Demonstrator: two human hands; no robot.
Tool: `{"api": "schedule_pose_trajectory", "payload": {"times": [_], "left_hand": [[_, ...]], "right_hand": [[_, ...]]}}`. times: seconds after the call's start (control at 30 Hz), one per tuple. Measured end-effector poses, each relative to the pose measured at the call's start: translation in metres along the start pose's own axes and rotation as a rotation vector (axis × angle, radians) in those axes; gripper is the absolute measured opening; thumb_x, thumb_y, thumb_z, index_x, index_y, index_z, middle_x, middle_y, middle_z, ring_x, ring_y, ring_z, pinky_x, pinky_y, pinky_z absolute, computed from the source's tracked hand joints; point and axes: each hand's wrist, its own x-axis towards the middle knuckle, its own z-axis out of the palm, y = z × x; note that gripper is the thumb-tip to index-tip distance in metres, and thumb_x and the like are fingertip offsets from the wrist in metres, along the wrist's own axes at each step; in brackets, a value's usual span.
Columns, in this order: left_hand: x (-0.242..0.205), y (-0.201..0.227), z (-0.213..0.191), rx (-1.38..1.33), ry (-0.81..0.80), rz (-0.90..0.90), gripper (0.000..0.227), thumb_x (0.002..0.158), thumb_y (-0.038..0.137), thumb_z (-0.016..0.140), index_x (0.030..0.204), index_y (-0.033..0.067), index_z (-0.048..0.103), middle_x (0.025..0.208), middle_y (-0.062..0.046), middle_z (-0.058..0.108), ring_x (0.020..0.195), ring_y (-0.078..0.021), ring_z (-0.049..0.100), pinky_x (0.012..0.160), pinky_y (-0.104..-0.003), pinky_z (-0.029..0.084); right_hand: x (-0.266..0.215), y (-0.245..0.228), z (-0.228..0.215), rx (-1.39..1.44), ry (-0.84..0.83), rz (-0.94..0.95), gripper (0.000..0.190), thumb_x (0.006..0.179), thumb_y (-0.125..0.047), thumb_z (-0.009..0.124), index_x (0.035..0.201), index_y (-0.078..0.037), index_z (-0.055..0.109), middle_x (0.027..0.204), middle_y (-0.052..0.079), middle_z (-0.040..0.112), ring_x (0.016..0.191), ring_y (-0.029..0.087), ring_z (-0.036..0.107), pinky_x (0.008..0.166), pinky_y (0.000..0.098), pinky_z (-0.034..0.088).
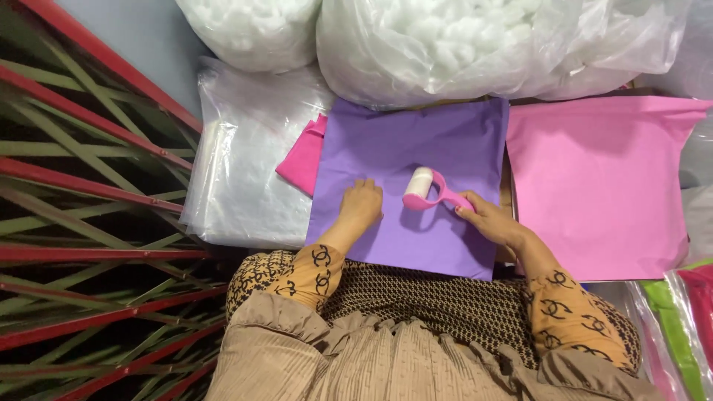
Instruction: Using a lint roller to remove lint and debris from various pieces of upholstery fabric.
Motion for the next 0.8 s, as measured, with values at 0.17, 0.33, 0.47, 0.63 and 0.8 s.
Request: {"api": "schedule_pose_trajectory", "payload": {"times": [0.17,0.33,0.47,0.63,0.8], "left_hand": [[-0.005,0.001,0.008,-0.085,-0.285,-0.023,0.043,0.073,0.040,0.083,0.097,0.0045,0.078,0.097,-0.018,0.073,0.094,-0.0375,0.072,0.074,-0.057,0.059],[-0.016,0.004,-0.065,-0.169,-0.296,-0.028,0.045,0.086,0.042,0.072,0.106,0.0024,0.077,0.109,-0.024,0.073,0.106,-0.0434,0.072,0.084,-0.056,0.059],[-0.015,0.003,-0.110,-0.105,0.042,-0.128,0.065,0.092,0.027,0.075,0.148,0.0053,0.051,0.149,-0.025,0.048,0.137,-0.0475,0.048,0.104,-0.054,0.053],[-0.020,-0.020,-0.093,-0.061,-0.278,-0.299,0.091,0.094,0.057,0.065,0.166,0.0223,0.021,0.171,-0.014,0.019,0.155,-0.0440,0.019,0.125,-0.057,0.024],[-0.021,-0.032,-0.089,-0.039,-0.296,-0.377,0.100,0.088,0.068,0.065,0.166,0.0290,0.017,0.172,-0.014,0.013,0.157,-0.0435,0.014,0.126,-0.055,0.021]], "right_hand": [[-0.035,-0.032,0.000,-0.027,-0.211,0.031,0.028,0.104,-0.035,0.048,0.127,-0.020,0.054,0.112,0.027,0.071,0.115,0.047,0.067,0.100,0.0556,0.050],[-0.035,-0.044,-0.022,-0.157,-0.096,-0.001,0.036,0.102,-0.034,0.053,0.132,-0.016,0.057,0.115,0.030,0.071,0.115,0.050,0.066,0.100,0.0578,0.050],[0.001,-0.067,-0.035,-0.574,0.197,-0.119,0.041,0.103,-0.048,0.053,0.139,-0.029,0.059,0.107,0.015,0.071,0.107,0.038,0.070,0.092,0.0515,0.054],[0.044,-0.063,-0.035,-0.831,0.215,-0.124,0.039,0.098,-0.049,0.058,0.135,-0.039,0.063,0.099,0.007,0.073,0.099,0.031,0.074,0.085,0.0461,0.057],[0.012,-0.026,-0.095,-0.765,0.110,0.047,0.041,0.097,-0.043,0.059,0.137,-0.035,0.064,0.107,0.019,0.077,0.108,0.041,0.073,0.090,0.0526,0.058]]}}
